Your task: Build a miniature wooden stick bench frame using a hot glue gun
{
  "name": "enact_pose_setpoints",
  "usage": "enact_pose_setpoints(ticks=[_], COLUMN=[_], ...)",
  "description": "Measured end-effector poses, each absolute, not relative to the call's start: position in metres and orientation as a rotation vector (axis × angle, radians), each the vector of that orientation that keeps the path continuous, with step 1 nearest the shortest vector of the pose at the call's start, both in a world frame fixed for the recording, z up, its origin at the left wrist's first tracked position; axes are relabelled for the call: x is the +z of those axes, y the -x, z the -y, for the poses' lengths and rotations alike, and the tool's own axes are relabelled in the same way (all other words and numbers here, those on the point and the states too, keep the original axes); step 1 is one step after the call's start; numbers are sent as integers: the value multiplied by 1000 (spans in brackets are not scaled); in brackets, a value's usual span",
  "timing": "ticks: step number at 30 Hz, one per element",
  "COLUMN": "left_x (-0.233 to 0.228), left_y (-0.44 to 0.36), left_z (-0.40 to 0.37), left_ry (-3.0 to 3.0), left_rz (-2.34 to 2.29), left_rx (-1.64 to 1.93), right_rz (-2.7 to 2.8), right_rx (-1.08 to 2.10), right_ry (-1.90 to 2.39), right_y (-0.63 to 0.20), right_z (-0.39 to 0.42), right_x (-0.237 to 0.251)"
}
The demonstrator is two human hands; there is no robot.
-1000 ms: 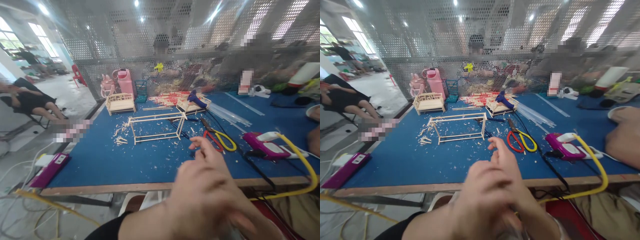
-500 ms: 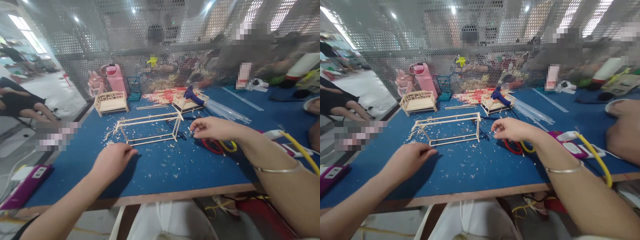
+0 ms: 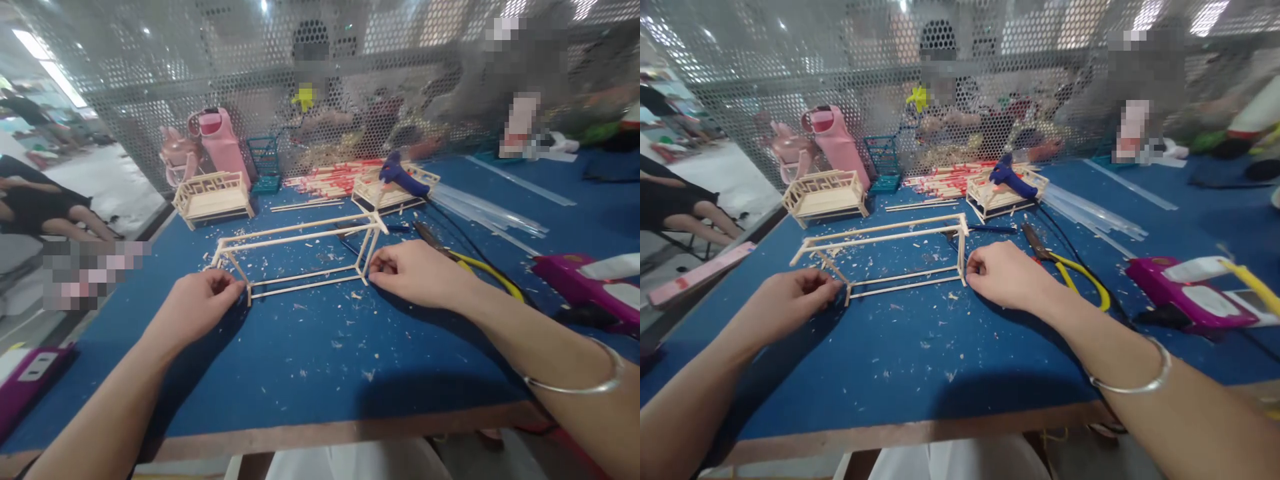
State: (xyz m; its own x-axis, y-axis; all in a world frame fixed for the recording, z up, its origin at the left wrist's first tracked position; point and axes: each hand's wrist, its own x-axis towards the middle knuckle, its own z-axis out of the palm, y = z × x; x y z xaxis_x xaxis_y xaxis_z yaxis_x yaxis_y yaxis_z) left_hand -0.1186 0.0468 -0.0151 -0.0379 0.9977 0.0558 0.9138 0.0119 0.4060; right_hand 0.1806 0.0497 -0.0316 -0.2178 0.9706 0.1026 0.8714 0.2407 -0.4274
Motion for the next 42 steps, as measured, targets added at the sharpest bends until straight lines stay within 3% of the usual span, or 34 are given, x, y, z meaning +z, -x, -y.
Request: enact_pose_setpoints(ticks=[14, 42], left_x=[-33, -29], left_y=[122, 103], left_z=[-42, -37], left_ry=[-1819, -1989], left_rz=[-1827, -2114], left_rx=[635, 565], right_rz=[2054, 2166], right_rx=[488, 77], right_ry=[1812, 1762], right_y=[-167, -160], right_z=[-45, -52], right_x=[-40, -53])
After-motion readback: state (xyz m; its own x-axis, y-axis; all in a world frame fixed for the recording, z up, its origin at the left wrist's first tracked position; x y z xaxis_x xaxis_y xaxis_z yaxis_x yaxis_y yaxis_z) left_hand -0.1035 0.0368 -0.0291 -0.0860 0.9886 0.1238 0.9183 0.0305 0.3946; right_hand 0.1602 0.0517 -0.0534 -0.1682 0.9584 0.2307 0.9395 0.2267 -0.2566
